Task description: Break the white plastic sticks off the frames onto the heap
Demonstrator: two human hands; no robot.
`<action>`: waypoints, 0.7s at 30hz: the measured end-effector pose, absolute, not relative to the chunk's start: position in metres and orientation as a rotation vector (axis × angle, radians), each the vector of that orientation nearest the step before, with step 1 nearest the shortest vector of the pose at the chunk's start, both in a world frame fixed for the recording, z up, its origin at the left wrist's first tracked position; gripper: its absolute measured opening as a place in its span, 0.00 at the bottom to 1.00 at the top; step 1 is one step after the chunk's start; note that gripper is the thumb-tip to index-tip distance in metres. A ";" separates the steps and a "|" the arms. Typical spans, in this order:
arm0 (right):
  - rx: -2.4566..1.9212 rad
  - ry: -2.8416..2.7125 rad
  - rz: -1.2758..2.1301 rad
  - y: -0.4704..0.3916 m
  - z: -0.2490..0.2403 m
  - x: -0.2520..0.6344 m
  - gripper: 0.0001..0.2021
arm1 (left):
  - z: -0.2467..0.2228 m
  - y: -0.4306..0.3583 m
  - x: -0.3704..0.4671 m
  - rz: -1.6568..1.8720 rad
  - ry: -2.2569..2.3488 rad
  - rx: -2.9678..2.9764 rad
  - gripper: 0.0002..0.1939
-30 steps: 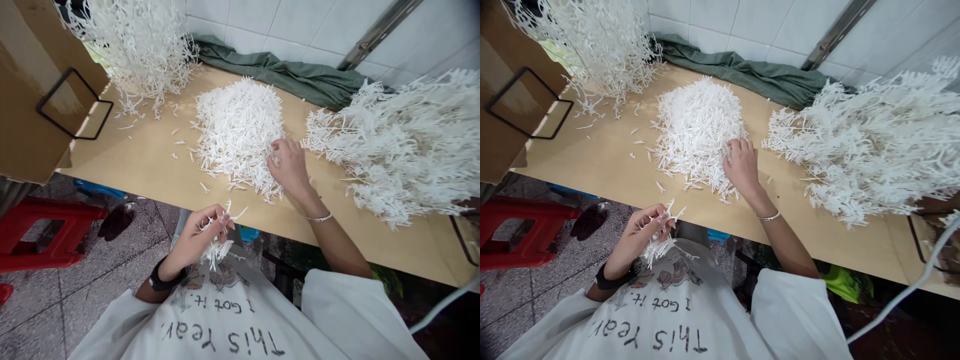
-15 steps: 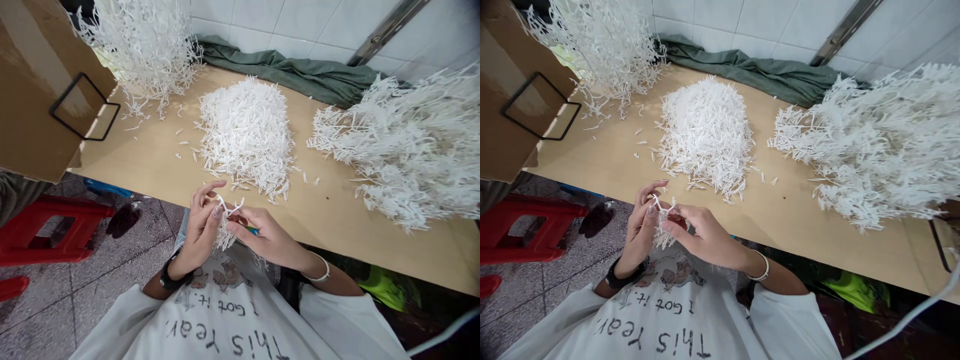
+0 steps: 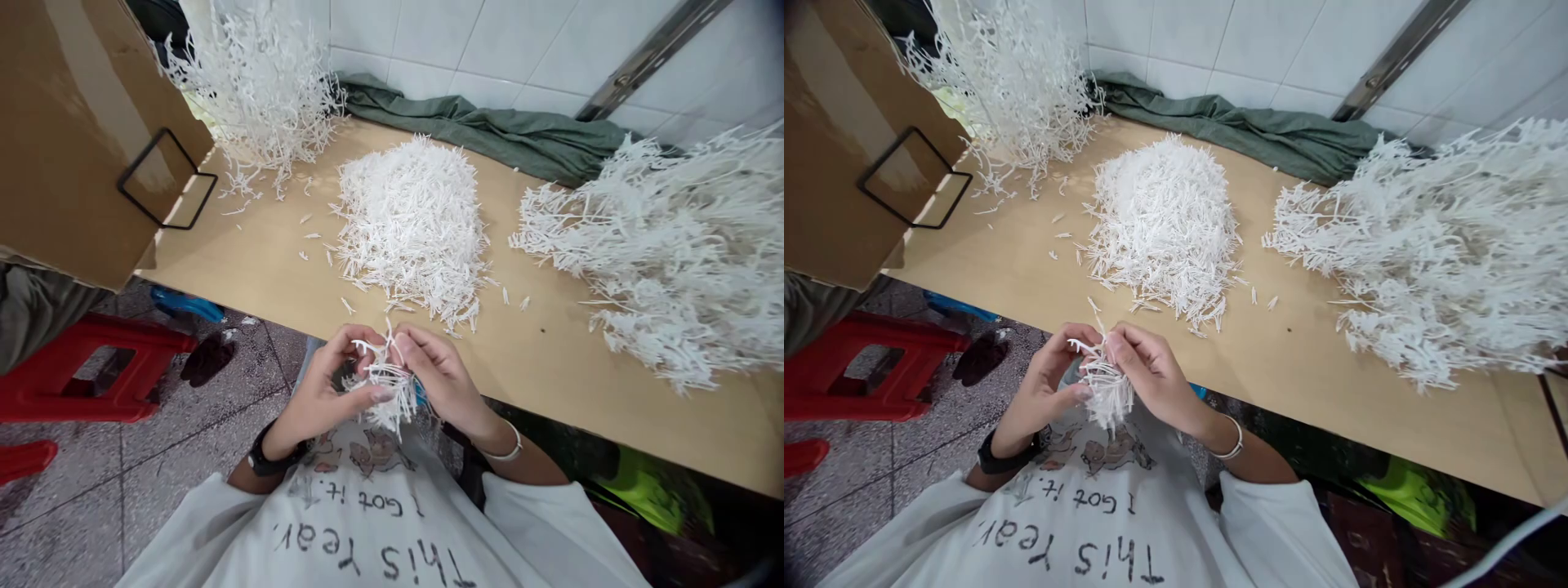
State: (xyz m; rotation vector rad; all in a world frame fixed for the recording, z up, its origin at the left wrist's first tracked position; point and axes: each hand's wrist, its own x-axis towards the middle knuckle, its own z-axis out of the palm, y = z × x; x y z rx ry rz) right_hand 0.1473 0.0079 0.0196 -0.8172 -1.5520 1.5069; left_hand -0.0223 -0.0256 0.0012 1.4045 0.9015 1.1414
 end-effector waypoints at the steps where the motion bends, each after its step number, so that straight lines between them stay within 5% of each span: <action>1: -0.801 -1.491 1.553 0.010 0.019 0.148 0.15 | 0.002 -0.024 -0.022 1.080 0.922 1.413 0.12; 8: -0.780 -1.308 1.730 0.011 0.019 0.156 0.16 | -0.006 -0.025 -0.013 1.042 0.867 1.306 0.12; 16: -1.226 -1.656 0.008 0.073 0.023 0.211 0.08 | -0.017 -0.021 -0.015 1.342 0.897 1.020 0.08; 21: -1.225 -1.932 0.352 0.067 0.016 0.203 0.14 | -0.017 -0.014 -0.011 1.362 0.934 0.920 0.09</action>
